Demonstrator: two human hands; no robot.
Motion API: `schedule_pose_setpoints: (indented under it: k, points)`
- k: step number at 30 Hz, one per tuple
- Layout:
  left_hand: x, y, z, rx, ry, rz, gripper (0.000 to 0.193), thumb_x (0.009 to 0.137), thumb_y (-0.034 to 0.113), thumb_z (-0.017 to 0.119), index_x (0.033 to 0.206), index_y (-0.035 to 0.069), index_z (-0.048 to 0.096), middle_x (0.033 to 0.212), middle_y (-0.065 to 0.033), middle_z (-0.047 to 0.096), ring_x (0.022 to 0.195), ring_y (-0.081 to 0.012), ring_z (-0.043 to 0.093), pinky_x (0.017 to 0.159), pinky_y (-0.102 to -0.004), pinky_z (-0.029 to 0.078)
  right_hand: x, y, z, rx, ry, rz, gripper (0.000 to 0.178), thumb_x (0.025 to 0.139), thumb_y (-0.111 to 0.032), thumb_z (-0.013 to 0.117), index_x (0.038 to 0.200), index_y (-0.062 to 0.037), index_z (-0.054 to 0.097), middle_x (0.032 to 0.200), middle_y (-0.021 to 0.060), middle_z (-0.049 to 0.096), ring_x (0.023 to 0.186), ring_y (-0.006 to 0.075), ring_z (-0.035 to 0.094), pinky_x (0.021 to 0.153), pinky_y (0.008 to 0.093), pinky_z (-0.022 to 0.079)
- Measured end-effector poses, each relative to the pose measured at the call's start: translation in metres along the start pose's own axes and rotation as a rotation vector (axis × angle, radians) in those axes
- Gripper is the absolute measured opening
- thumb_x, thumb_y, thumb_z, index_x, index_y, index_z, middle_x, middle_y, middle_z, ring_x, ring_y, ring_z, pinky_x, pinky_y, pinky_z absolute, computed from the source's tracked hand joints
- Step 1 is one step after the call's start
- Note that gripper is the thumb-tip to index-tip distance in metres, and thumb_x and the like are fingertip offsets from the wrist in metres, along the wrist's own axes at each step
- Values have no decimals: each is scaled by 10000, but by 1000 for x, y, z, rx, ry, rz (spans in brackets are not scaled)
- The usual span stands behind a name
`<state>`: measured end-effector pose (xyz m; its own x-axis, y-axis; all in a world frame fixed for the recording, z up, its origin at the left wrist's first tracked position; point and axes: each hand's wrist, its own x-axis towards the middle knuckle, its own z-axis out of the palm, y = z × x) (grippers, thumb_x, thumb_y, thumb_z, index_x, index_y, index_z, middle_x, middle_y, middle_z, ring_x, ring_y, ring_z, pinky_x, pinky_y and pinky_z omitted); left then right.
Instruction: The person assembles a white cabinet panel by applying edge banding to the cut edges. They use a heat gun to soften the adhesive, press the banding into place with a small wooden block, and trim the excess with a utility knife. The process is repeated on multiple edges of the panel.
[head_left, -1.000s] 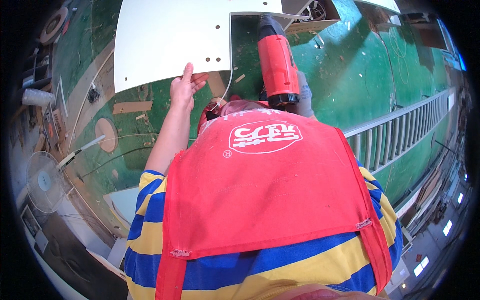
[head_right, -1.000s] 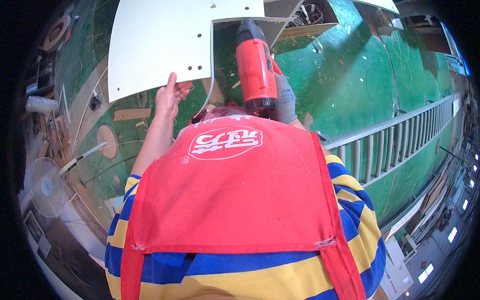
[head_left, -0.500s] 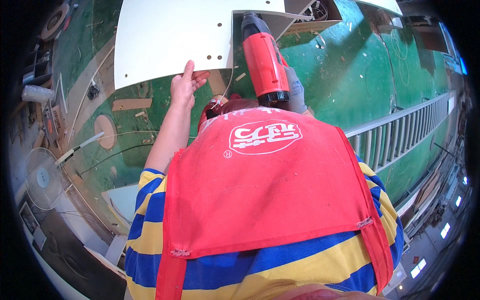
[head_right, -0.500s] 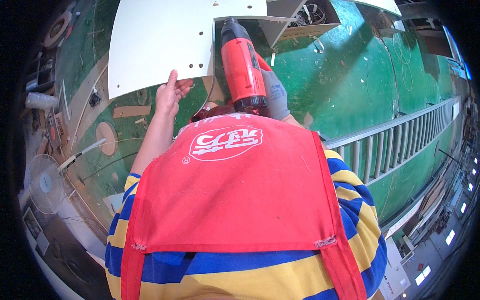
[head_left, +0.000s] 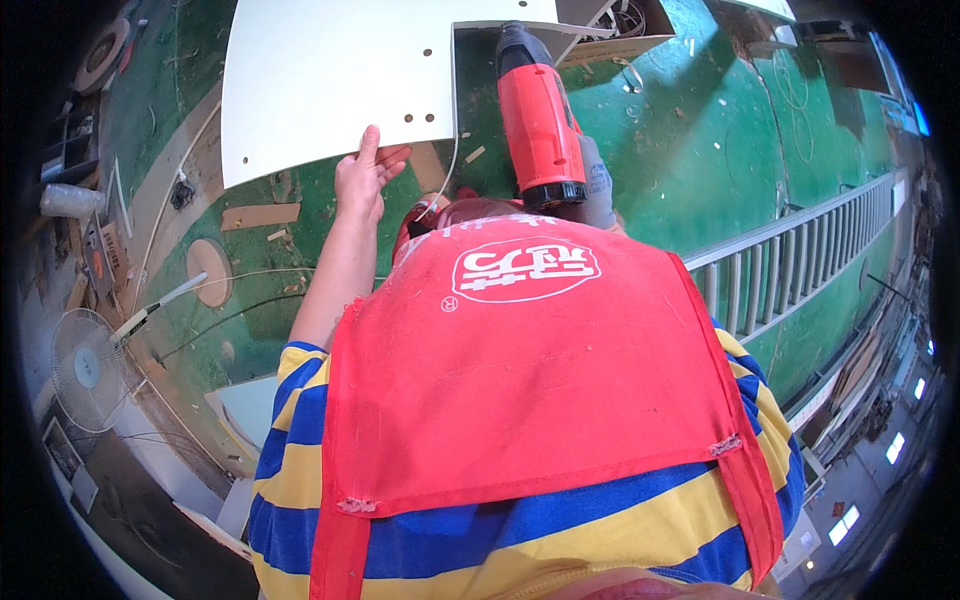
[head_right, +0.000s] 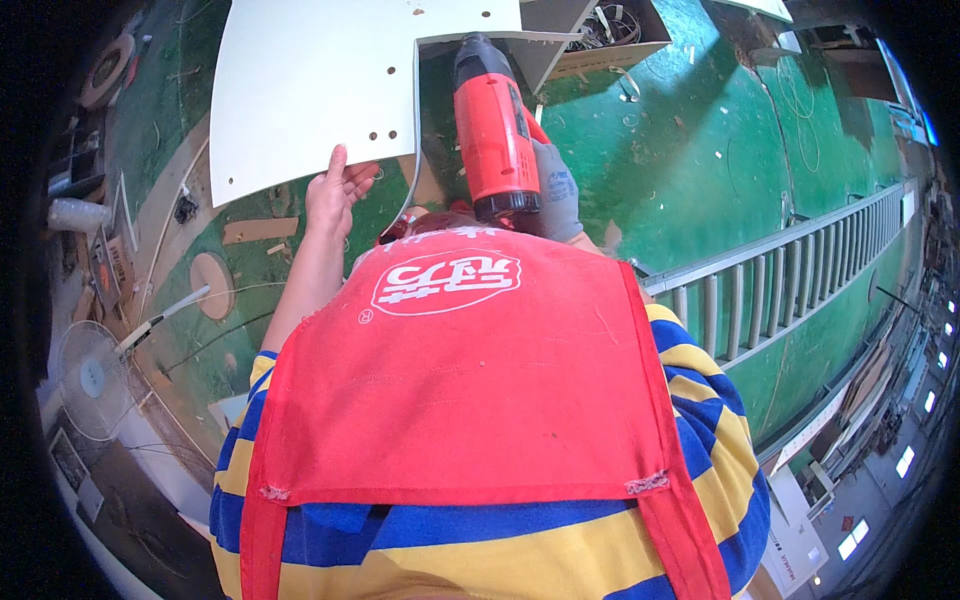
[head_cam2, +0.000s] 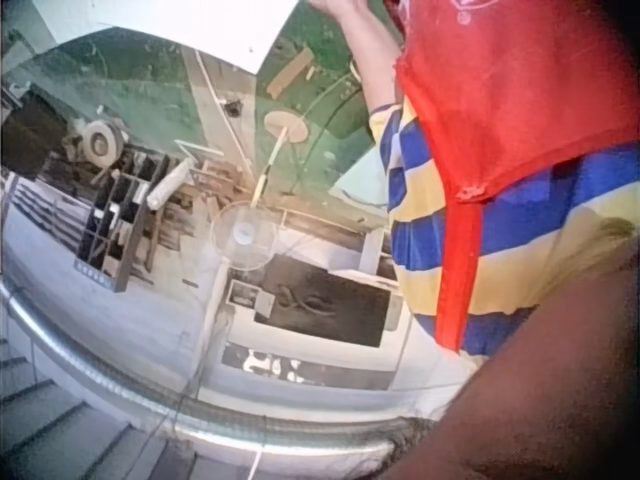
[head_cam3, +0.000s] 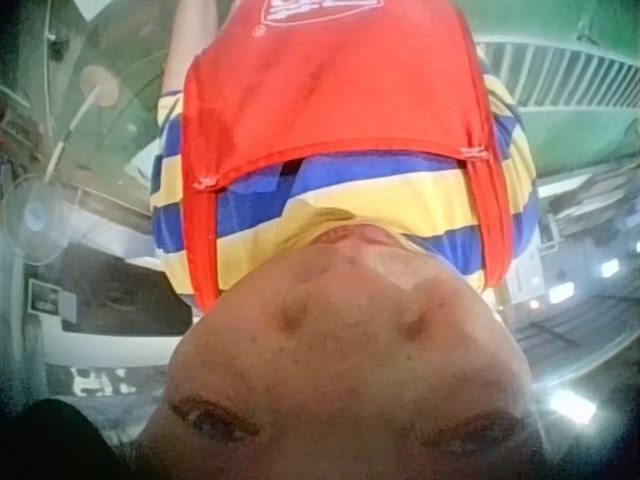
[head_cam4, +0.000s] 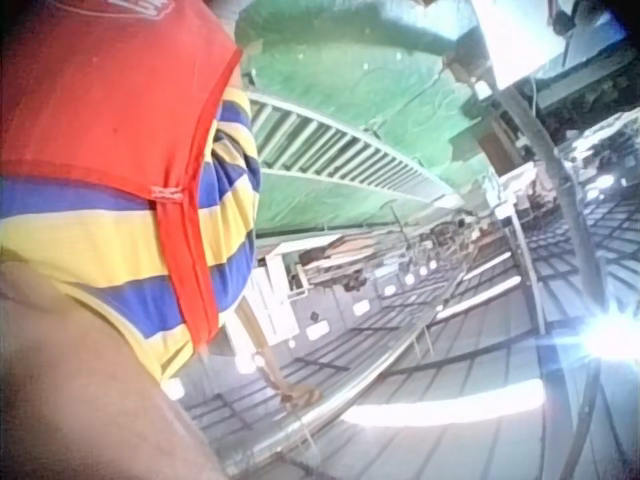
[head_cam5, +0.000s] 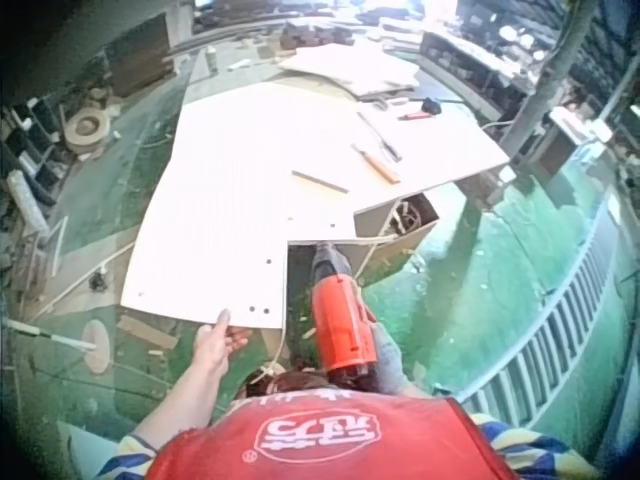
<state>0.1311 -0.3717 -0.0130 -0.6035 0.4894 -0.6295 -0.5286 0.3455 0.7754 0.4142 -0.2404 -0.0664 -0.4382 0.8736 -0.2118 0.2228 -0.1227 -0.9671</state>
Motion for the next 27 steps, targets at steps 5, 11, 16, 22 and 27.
schedule_pose_setpoints:
  k: [5, 11, 16, 22, 27]
  points:
    - [1, -2, -2, -12, -1, 8, 533, 943, 446, 634, 1097, -63, 591, 953, -167, 720, 876, -245, 722, 703, -286, 571, -16, -54, -5, 981, 22, 367, 336, 880, -79, 637, 1207, -69, 560, 1084, 88, 631, 937, 208, 635, 830, 321, 507]
    - [-2, 0, -1, -5, -4, 11, 534, 942, 448, 634, 1092, -63, 594, 952, -171, 721, 867, -246, 723, 701, -290, 573, -20, -9, -22, 205, 97, -105, 319, 896, -10, 588, 1209, -56, 548, 1066, 71, 625, 935, 156, 609, 825, 306, 499]
    - [1, -1, -1, -4, -6, 15, 540, 940, 451, 637, 1096, -64, 594, 949, -169, 720, 864, -245, 722, 705, -292, 573, -20, 3, -28, 191, 115, -117, 290, 914, -31, 570, 1202, -59, 552, 1061, 66, 624, 918, 156, 601, 819, 313, 498]
    - [0, -1, -2, -14, -11, 18, 544, 937, 455, 640, 1095, -63, 597, 956, -172, 718, 867, -244, 720, 705, -292, 575, -20, -23, -16, 824, 84, 197, 295, 960, -222, 570, 1221, -85, 575, 1040, 66, 652, 877, 186, 629, 804, 329, 514]
    - [3, -3, -3, -10, -20, 8, 536, 939, 453, 637, 1094, -59, 601, 958, -169, 717, 875, -244, 720, 709, -291, 575, -13, -44, -4, 1081, -29, 433, 330, 965, -271, 575, 1241, -91, 578, 1040, 63, 660, 880, 192, 645, 805, 337, 521]
